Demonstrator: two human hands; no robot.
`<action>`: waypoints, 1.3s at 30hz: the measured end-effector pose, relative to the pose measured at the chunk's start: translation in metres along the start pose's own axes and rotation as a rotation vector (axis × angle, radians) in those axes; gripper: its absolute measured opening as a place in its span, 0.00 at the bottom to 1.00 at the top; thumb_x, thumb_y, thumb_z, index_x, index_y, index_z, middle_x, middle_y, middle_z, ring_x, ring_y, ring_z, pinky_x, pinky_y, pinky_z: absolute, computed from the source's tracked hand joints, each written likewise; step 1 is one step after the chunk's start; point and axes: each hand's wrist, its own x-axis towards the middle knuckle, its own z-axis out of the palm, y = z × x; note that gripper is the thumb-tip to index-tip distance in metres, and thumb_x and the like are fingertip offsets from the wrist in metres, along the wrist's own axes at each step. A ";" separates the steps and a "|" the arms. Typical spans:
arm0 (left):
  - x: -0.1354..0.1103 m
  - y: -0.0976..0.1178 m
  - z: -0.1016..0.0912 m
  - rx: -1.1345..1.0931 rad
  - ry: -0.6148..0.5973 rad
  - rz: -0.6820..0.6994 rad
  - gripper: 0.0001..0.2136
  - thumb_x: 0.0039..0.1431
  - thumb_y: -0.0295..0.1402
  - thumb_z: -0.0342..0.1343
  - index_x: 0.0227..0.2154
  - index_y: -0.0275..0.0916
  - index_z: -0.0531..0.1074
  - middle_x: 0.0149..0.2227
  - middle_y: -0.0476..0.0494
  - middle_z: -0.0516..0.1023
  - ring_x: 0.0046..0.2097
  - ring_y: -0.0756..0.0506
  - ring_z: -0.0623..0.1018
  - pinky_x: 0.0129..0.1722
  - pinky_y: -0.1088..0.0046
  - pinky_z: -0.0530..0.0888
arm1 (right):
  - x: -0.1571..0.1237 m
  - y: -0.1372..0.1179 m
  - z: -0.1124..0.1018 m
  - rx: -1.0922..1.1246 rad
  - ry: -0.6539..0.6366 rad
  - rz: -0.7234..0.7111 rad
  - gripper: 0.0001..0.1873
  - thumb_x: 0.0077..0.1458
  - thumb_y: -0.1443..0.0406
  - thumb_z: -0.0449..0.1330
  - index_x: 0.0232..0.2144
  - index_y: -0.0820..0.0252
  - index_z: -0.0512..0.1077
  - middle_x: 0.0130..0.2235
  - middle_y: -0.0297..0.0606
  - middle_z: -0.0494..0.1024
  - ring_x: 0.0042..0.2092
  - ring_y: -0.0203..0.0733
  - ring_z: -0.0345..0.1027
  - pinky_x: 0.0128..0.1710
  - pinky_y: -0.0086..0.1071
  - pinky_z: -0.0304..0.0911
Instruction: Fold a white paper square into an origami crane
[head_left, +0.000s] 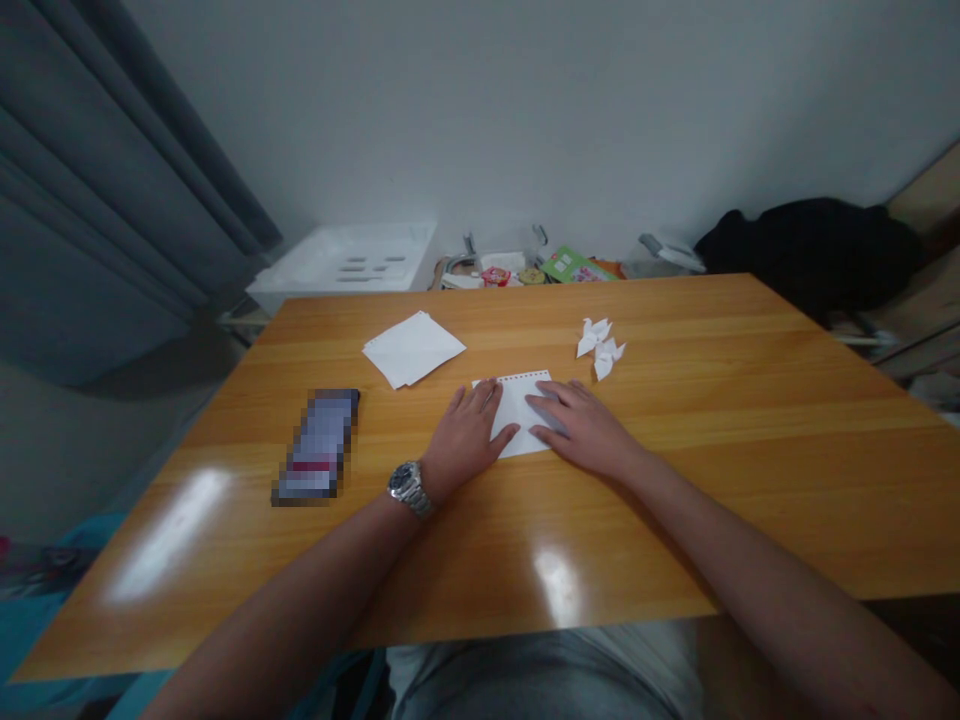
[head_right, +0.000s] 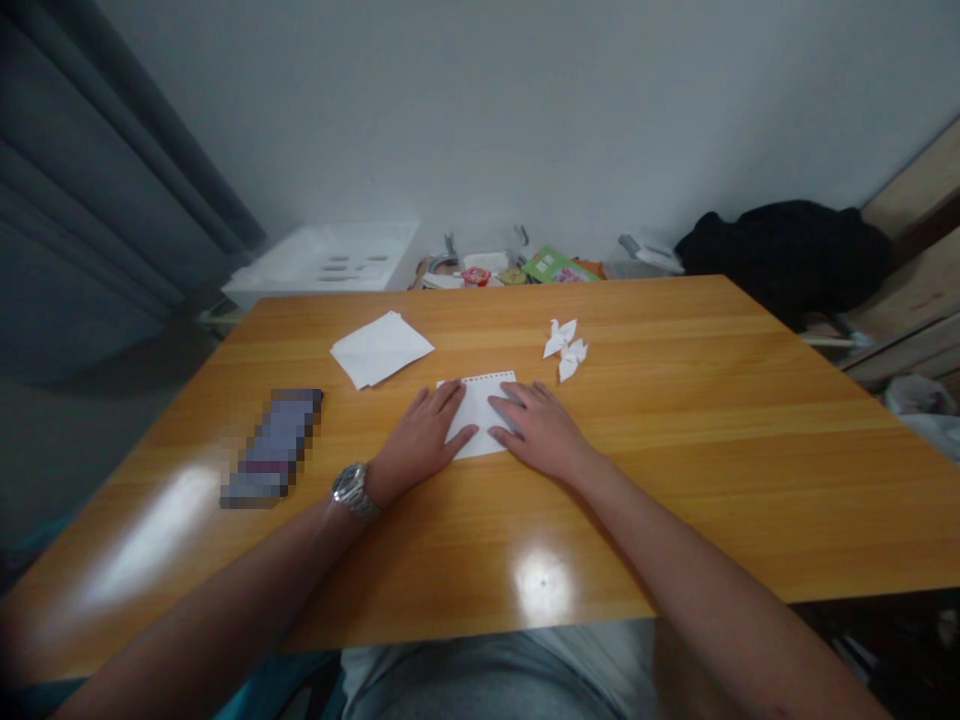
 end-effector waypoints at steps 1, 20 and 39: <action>0.000 0.000 0.000 0.012 -0.009 -0.001 0.29 0.70 0.46 0.47 0.66 0.31 0.57 0.68 0.28 0.60 0.68 0.36 0.62 0.69 0.52 0.55 | 0.000 -0.001 0.000 -0.001 0.005 0.002 0.24 0.65 0.55 0.56 0.58 0.59 0.71 0.64 0.53 0.68 0.64 0.58 0.62 0.66 0.57 0.51; -0.007 0.020 -0.001 0.163 -0.052 0.071 0.29 0.72 0.45 0.40 0.67 0.28 0.56 0.69 0.28 0.57 0.71 0.35 0.56 0.69 0.49 0.54 | 0.006 -0.016 0.006 -0.090 -0.099 0.018 0.34 0.70 0.52 0.44 0.69 0.69 0.54 0.72 0.52 0.50 0.73 0.51 0.42 0.71 0.51 0.41; -0.003 0.019 0.008 0.191 -0.018 0.034 0.27 0.73 0.40 0.37 0.68 0.30 0.55 0.71 0.33 0.54 0.72 0.38 0.54 0.70 0.49 0.53 | 0.004 -0.012 0.015 -0.094 -0.146 0.036 0.36 0.71 0.50 0.40 0.71 0.67 0.51 0.72 0.49 0.50 0.73 0.49 0.41 0.72 0.49 0.40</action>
